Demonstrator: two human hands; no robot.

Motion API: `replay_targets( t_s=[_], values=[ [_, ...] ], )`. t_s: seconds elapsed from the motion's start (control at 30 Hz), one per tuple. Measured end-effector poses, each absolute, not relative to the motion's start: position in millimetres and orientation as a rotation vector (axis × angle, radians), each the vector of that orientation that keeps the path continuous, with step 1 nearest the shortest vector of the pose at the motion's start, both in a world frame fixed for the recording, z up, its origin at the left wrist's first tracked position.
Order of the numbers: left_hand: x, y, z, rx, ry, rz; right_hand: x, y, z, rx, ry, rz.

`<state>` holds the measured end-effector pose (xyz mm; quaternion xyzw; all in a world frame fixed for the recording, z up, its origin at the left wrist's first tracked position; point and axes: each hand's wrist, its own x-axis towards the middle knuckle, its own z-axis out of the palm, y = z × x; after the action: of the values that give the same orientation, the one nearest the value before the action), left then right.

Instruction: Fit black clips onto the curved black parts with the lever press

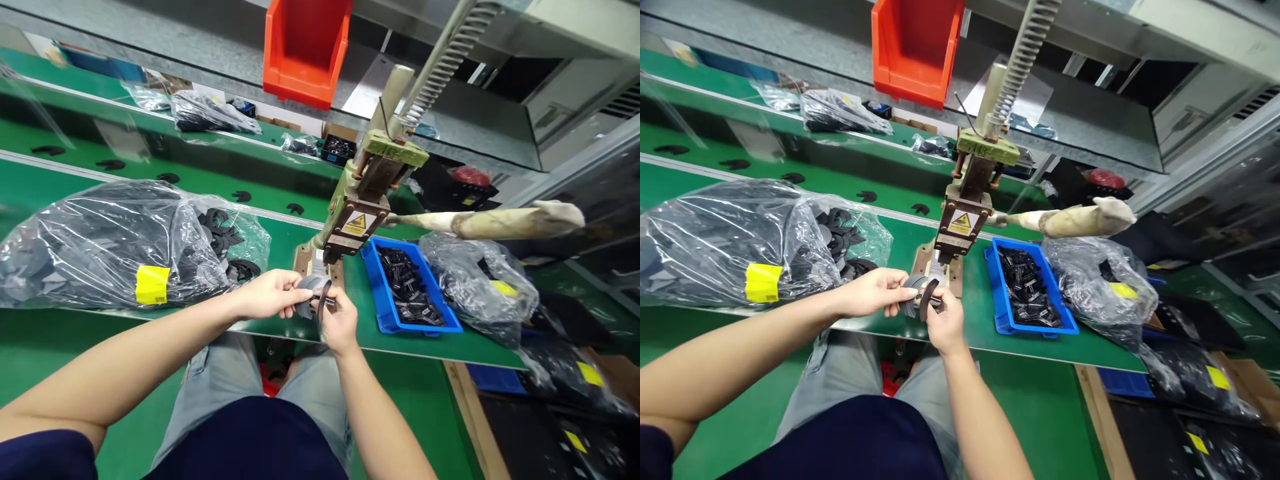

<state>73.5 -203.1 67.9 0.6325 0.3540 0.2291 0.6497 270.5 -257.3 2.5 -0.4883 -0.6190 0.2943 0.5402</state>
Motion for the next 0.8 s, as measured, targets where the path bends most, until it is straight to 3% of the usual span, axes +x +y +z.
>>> replay_targets(
  t_s=[0.5,0.7,0.8],
  values=[
    [79.4,-191.5,68.2,1.482,0.745,0.335,289.0,-275.0,8.0,-1.186,-1.725,0.468],
    [78.9,-202.4,73.2,1.880,0.930,0.726,302.8,-276.5,10.6,-1.173,-1.959,0.303],
    [84.7,-211.1,73.1,2.095,0.853,0.737,305.2,-276.1,9.2,-1.150,-2.014,0.236]
  ],
)
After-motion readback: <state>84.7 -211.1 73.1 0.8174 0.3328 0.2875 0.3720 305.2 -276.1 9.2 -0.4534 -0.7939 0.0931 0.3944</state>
